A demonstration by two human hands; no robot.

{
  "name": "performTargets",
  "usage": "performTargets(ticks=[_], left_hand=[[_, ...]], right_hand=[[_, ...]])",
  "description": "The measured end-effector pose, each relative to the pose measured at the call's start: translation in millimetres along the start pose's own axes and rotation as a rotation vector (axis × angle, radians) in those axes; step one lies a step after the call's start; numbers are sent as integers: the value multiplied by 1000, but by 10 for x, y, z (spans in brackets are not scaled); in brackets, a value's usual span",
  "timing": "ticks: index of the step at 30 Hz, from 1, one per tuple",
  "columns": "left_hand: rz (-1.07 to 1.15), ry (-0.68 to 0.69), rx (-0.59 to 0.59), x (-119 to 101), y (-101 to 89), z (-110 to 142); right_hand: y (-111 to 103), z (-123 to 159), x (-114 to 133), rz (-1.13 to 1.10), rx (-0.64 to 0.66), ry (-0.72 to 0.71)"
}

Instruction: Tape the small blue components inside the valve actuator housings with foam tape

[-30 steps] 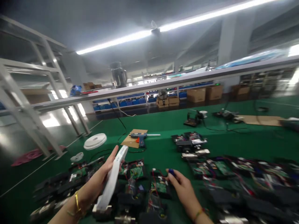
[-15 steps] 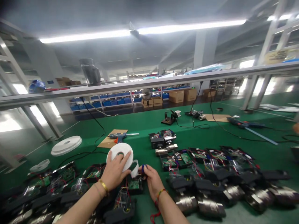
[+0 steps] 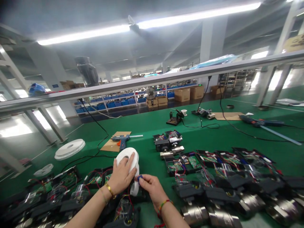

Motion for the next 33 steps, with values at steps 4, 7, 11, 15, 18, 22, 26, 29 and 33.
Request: performTargets(ticks=[4, 7, 11, 15, 18, 22, 26, 29, 33], left_hand=[[78, -39, 20, -6, -8, 3], [117, -63, 32, -11, -6, -10], [119, -83, 37, -5, -26, -32], [93, -53, 68, 11, -64, -3], [62, 2, 100, -8, -92, 63], [7, 76, 113, -111, -120, 160], [-41, 114, 98, -227, -149, 205], [-67, 135, 87, -283, -165, 210], [-87, 150, 80, -309, -170, 205]], right_hand=[[12, 6, 52, 150, -1, -96], [39, 16, 57, 268, 3, -149], [69, 27, 63, 365, 16, -196], [-67, 36, 128, 417, -93, -248], [-231, 56, 180, 460, -238, -274], [-275, 93, 231, 525, -286, -316], [-231, 141, 274, 575, -276, -352], [-210, 172, 304, 606, -293, -367], [-165, 197, 363, 641, -304, -401]])
Point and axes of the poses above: each hand's wrist, its own z-axis away from the middle knuckle, its own y-axis out of the palm, x = y × z, the point moved 8 cm from there along -z, towards the middle knuckle, and after that the axes turned 3 degrees about -x, right-handed, at the moved point
